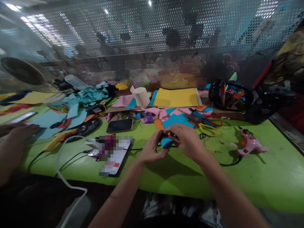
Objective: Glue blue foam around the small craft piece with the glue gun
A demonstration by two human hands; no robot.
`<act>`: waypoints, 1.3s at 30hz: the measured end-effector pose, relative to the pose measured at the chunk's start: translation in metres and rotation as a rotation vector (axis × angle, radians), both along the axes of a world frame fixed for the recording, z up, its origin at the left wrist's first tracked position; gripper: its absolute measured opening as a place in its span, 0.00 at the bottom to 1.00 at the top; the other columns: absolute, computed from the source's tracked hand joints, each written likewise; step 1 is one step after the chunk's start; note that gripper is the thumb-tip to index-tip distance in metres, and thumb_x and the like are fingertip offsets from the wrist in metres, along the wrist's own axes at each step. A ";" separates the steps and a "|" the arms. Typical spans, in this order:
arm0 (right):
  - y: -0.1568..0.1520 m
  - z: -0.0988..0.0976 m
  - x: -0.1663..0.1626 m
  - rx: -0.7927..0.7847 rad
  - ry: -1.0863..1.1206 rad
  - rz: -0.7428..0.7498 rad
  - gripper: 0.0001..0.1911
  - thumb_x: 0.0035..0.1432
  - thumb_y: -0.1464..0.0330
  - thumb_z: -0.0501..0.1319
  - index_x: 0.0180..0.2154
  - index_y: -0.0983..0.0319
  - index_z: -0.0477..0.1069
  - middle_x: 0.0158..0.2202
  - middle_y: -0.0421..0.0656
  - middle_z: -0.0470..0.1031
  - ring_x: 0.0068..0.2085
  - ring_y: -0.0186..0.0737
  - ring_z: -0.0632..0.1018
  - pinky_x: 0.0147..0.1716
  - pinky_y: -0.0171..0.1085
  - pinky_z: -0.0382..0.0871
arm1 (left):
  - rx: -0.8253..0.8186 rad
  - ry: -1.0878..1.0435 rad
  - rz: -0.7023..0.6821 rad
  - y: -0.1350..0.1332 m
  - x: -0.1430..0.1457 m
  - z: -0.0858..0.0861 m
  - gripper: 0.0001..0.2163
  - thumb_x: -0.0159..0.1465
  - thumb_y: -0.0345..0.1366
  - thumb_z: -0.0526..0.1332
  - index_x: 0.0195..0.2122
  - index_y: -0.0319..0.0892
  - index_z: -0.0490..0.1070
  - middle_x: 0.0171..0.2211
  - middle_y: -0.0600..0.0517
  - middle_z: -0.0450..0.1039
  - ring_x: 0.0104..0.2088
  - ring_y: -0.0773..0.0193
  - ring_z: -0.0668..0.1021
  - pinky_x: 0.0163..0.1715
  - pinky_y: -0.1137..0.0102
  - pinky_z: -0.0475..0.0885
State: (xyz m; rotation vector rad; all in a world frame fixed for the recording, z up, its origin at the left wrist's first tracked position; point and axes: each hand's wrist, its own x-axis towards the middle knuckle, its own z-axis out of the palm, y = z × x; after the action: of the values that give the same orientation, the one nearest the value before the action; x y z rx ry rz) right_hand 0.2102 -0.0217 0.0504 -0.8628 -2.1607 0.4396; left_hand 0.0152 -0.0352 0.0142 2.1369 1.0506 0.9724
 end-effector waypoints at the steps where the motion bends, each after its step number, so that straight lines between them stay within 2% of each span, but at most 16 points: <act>1: 0.001 0.000 0.000 -0.004 -0.009 0.001 0.07 0.61 0.71 0.62 0.42 0.60 0.75 0.38 0.46 0.79 0.39 0.42 0.78 0.38 0.37 0.68 | -0.014 -0.004 -0.001 0.000 0.000 0.000 0.19 0.57 0.46 0.61 0.45 0.42 0.61 0.39 0.49 0.66 0.40 0.56 0.70 0.42 0.62 0.67; 8: 0.001 0.000 -0.001 0.008 -0.090 -0.041 0.09 0.57 0.78 0.62 0.37 0.61 0.77 0.35 0.44 0.78 0.36 0.40 0.77 0.35 0.35 0.65 | -0.170 -0.105 -0.027 -0.002 -0.001 0.004 0.22 0.61 0.53 0.58 0.48 0.43 0.59 0.39 0.50 0.65 0.39 0.59 0.70 0.41 0.65 0.67; 17: -0.001 0.002 -0.003 0.009 -0.167 -0.129 0.08 0.53 0.79 0.60 0.31 0.62 0.74 0.31 0.44 0.75 0.33 0.40 0.74 0.32 0.35 0.62 | -0.328 -0.318 -0.129 0.003 -0.005 -0.004 0.27 0.62 0.62 0.53 0.48 0.43 0.61 0.41 0.48 0.64 0.43 0.57 0.69 0.43 0.65 0.68; 22: 0.002 -0.001 -0.002 -0.027 -0.148 -0.135 0.11 0.51 0.81 0.58 0.31 0.61 0.73 0.31 0.43 0.75 0.33 0.39 0.74 0.32 0.34 0.62 | -0.347 -0.374 -0.110 0.004 -0.005 -0.003 0.23 0.64 0.59 0.54 0.45 0.43 0.64 0.39 0.49 0.65 0.40 0.60 0.69 0.41 0.66 0.68; 30: 0.003 -0.001 -0.001 -0.004 -0.144 -0.106 0.14 0.49 0.83 0.57 0.34 0.62 0.75 0.34 0.44 0.78 0.35 0.41 0.76 0.34 0.35 0.64 | -0.331 -0.328 -0.070 0.004 -0.006 -0.002 0.22 0.64 0.56 0.56 0.46 0.42 0.66 0.43 0.47 0.68 0.46 0.56 0.71 0.47 0.64 0.67; 35: 0.002 0.000 -0.001 -0.036 -0.121 -0.113 0.13 0.50 0.82 0.58 0.33 0.61 0.74 0.32 0.43 0.78 0.35 0.40 0.76 0.34 0.35 0.64 | -0.345 -0.296 -0.077 0.005 -0.004 0.002 0.30 0.55 0.62 0.62 0.46 0.42 0.65 0.42 0.47 0.68 0.44 0.55 0.71 0.45 0.63 0.68; 39: 0.002 0.000 -0.001 -0.058 -0.103 -0.139 0.12 0.49 0.82 0.59 0.32 0.61 0.75 0.32 0.43 0.78 0.35 0.41 0.76 0.34 0.35 0.64 | -0.353 -0.300 -0.068 0.006 0.000 0.004 0.34 0.48 0.62 0.68 0.46 0.42 0.64 0.42 0.46 0.68 0.44 0.55 0.71 0.46 0.63 0.67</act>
State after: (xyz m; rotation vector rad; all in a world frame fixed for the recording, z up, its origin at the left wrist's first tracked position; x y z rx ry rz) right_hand 0.2093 -0.0196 0.0501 -1.0823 -2.1729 0.3973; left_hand 0.0148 -0.0295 0.0185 1.6708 0.9156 0.9590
